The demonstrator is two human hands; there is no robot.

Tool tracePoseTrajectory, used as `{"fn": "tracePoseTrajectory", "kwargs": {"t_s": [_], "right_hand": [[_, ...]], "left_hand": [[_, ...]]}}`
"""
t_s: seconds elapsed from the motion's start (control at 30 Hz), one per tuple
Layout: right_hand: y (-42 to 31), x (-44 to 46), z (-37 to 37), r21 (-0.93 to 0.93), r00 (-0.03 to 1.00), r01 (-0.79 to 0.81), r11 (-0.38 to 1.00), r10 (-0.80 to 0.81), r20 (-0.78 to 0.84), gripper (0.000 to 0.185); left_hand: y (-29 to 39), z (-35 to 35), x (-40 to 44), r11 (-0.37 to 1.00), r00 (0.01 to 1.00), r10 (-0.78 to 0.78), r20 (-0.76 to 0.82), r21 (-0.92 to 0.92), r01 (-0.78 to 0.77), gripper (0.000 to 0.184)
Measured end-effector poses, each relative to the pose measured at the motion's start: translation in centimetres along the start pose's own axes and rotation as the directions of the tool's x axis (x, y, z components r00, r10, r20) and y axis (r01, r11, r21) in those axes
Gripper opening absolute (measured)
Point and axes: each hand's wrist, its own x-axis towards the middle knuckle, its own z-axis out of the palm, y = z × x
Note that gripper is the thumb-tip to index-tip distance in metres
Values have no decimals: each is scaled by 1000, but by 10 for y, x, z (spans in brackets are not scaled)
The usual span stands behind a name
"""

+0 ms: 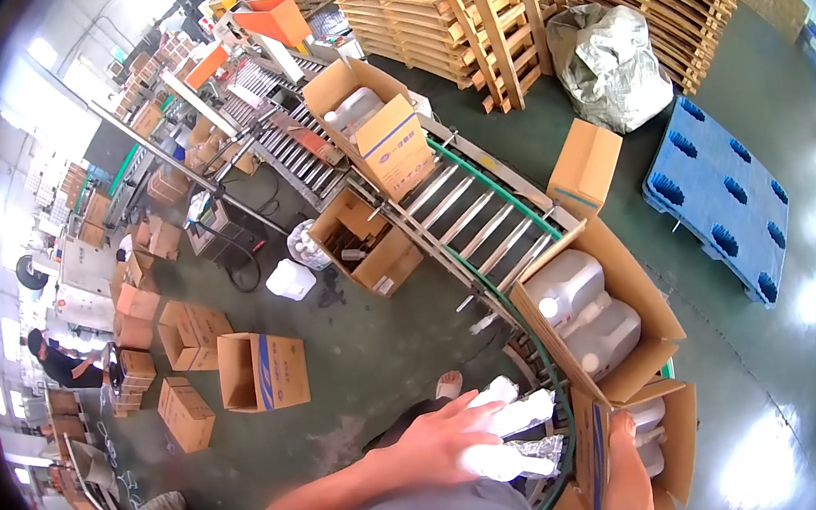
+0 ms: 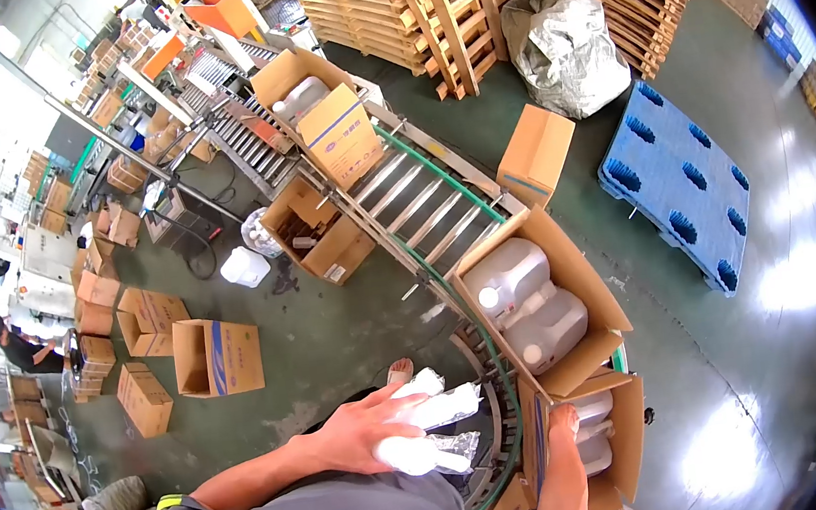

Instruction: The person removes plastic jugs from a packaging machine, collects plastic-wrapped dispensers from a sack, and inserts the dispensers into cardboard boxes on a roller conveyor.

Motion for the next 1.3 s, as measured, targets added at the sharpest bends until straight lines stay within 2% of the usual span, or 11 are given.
{"fn": "tracePoseTrajectory", "kwargs": {"t_s": [0.4,0.47,0.63,0.7,0.8,0.93,1.0,1.07,1.1,1.2,1.3], "right_hand": [[132,-35,59,-149,999,-19,989,24,35,42],[133,-33,71,-403,948,272,874,-316,-46,31],[62,-122,-21,214,966,131,968,-76,-247,44],[18,-185,-48,423,730,566,708,-191,-656,47],[-50,-274,-60,928,751,165,-335,-567,-338,59],[-66,-304,-34,854,701,17,-520,-603,-381,59],[-15,-303,-18,898,898,431,90,-140,-417,54],[37,-282,-28,812,888,450,-371,282,-363,40],[75,-268,-22,850,770,485,-205,562,-303,40],[174,-229,28,878,422,45,477,788,-449,57],[254,-153,140,510,781,-335,792,537,-320,61]], "left_hand": [[11,17,4,968,1000,6,-7,-250,-7,54],[12,23,4,972,997,54,-52,-228,-64,53],[30,33,12,797,999,-35,26,-603,44,75],[37,46,14,624,992,-107,61,-773,115,76],[28,66,18,585,983,67,170,-805,99,67],[33,69,27,403,885,108,453,-834,377,94],[45,70,31,623,933,82,351,-749,227,75],[39,82,25,565,973,131,188,-821,83,76],[34,81,22,564,955,42,294,-796,220,76],[9,75,21,871,996,58,71,-491,-16,57],[-22,73,9,952,989,-145,-41,-279,128,75]]}}
